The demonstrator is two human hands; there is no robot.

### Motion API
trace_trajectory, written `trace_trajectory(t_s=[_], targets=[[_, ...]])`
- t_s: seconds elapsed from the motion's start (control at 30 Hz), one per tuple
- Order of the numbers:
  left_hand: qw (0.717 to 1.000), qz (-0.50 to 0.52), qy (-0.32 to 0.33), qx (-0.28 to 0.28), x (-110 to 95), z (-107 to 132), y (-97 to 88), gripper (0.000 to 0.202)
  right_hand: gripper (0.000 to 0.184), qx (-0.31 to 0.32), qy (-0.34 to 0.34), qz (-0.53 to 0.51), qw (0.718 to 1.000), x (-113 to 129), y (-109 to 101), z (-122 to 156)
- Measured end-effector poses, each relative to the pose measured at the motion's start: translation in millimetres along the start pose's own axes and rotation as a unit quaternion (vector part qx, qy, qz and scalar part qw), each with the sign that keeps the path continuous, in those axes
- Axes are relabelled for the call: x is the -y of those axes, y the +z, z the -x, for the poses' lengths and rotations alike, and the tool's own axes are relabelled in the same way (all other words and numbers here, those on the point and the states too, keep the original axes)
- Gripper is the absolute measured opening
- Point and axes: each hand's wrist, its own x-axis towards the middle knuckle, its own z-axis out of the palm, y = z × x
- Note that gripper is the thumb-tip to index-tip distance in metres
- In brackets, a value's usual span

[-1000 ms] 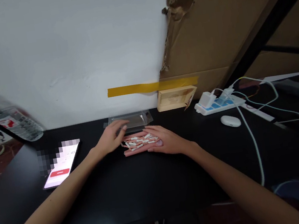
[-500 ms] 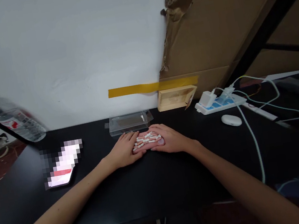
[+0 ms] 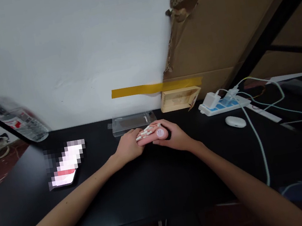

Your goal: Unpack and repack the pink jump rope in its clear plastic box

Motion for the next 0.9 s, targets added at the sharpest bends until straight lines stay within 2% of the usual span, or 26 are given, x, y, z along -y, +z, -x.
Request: trace_trajectory(t_s=[0.07, 0.1, 0.13, 0.17, 0.23, 0.27, 0.33, 0.37, 0.47, 0.57, 0.7, 0.9], targets=[[0.984, 0.171, -0.048, -0.001, -3, -2, -2.3, 0.026, 0.058, -0.037, 0.022, -0.075, 0.996, 1, 1, -6], [0.957, 0.28, -0.082, 0.013, -5, -2, -4.0, 0.026, 0.06, -0.052, 0.033, -0.117, 0.991, 2, 2, -11], [0.912, 0.392, -0.116, 0.036, -8, -2, -5.9, 0.026, 0.062, -0.062, 0.042, -0.161, 0.984, 4, 3, -17], [0.854, 0.495, -0.146, 0.065, -11, -1, -8.0, 0.027, 0.064, -0.066, 0.048, -0.204, 0.976, 7, 6, -24], [0.741, 0.636, -0.182, 0.115, -16, 0, -12.0, 0.026, 0.065, -0.049, 0.063, -0.287, 0.955, 14, 13, -40], [0.701, 0.674, -0.189, 0.135, -18, 2, -13.6, 0.026, 0.062, -0.041, 0.077, -0.325, 0.942, 19, 18, -49], [0.655, 0.71, -0.193, 0.171, -20, 5, -15.5, 0.025, 0.056, -0.006, 0.126, -0.39, 0.912, 27, 28, -66], [0.641, 0.719, -0.191, 0.189, -19, 7, -15.8, 0.025, 0.057, 0.02, 0.141, -0.421, 0.896, 30, 34, -74], [0.606, 0.743, -0.171, 0.225, -17, 11, -15.6, 0.027, 0.061, 0.095, 0.126, -0.507, 0.847, 34, 47, -93], [0.586, 0.758, -0.157, 0.238, -14, 13, -15.1, 0.03, 0.058, 0.117, 0.121, -0.559, 0.812, 30, 57, -101], [0.573, 0.766, -0.156, 0.245, -12, 13, -14.0, 0.035, 0.057, 0.113, 0.136, -0.587, 0.79, 22, 62, -99], [0.57, 0.771, -0.174, 0.223, -17, 10, -13.3, 0.058, 0.062, 0.115, 0.142, -0.615, 0.767, 25, 62, -91]])
